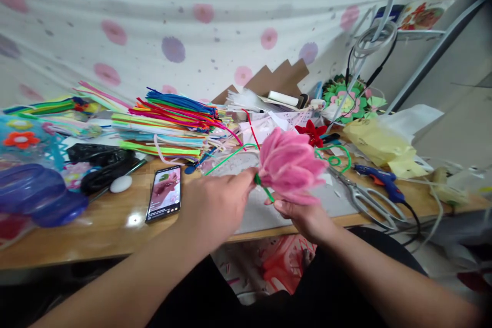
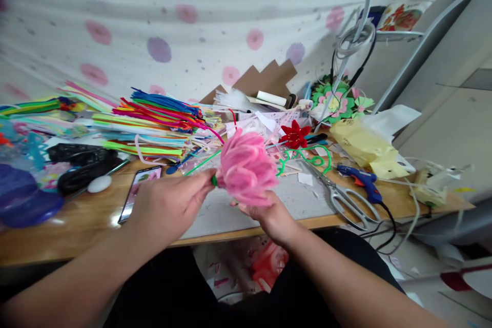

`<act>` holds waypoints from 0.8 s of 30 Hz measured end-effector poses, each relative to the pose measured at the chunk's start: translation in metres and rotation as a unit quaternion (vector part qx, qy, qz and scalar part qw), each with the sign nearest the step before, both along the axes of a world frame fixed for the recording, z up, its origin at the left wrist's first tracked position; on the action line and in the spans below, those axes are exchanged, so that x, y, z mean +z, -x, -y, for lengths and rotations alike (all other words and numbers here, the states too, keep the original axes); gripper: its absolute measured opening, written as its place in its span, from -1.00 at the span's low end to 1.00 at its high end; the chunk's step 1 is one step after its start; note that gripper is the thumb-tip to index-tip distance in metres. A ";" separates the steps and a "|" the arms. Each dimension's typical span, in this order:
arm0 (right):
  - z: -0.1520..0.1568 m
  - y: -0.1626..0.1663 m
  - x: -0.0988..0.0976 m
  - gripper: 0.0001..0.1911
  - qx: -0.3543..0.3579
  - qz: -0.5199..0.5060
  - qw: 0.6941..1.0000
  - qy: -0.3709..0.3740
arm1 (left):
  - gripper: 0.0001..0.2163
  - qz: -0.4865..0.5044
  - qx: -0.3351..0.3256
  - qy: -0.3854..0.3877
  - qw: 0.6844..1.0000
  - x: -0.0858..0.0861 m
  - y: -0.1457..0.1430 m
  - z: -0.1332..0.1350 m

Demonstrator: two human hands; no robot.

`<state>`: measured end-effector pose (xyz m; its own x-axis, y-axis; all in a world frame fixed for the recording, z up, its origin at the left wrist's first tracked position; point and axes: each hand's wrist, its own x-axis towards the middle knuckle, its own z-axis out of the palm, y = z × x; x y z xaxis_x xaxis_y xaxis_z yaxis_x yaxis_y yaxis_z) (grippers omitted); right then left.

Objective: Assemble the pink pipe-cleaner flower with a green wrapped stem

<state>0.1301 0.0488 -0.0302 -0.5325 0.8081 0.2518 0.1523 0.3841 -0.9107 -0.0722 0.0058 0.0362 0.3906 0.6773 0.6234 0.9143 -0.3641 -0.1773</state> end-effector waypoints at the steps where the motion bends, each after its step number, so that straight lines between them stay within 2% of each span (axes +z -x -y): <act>1: 0.007 -0.002 -0.001 -0.82 -0.036 0.009 0.999 -0.039 | -0.79 -0.003 0.030 0.015 0.999 -0.001 0.000 -0.003; 3: 0.020 -0.007 0.005 -0.85 -0.112 0.064 0.975 -0.182 | -0.79 -0.016 0.068 0.050 0.996 -0.001 -0.002 -0.009; 5: 0.030 -0.011 0.021 -0.84 -0.158 0.139 0.909 -0.359 | -0.79 -0.030 0.080 0.084 0.993 0.000 -0.006 -0.011; 6: 0.035 -0.012 0.030 -0.82 -0.159 0.172 0.874 -0.425 | -0.79 -0.038 0.082 0.098 0.991 0.002 -0.008 -0.011; 9: 0.043 -0.012 0.058 -0.79 -0.128 0.255 0.800 -0.528 | -0.81 -0.081 0.091 0.131 0.984 0.007 -0.014 -0.011; 12: 0.043 -0.010 0.081 -0.76 -0.100 0.310 0.764 -0.557 | -0.82 -0.123 0.068 0.142 0.980 0.012 -0.016 -0.009; 14: 0.040 -0.010 0.092 -0.76 -0.089 0.332 0.758 -0.555 | -0.81 -0.137 0.049 0.132 0.981 0.015 -0.016 -0.007; 20: 0.026 -0.012 0.117 -0.80 -0.069 0.370 0.774 -0.509 | -0.76 -0.155 0.003 0.126 0.980 0.016 -0.017 -0.002; 24: 0.014 -0.007 0.136 -0.82 -0.058 0.440 0.789 -0.426 | -0.67 -0.213 -0.048 0.105 0.970 0.013 -0.017 0.001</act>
<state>0.1371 0.0345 0.1060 -0.7390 0.6017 0.3029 0.6601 0.7365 0.1475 -0.0549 0.0046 0.0492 0.6497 0.7200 0.2439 0.7349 -0.5128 -0.4438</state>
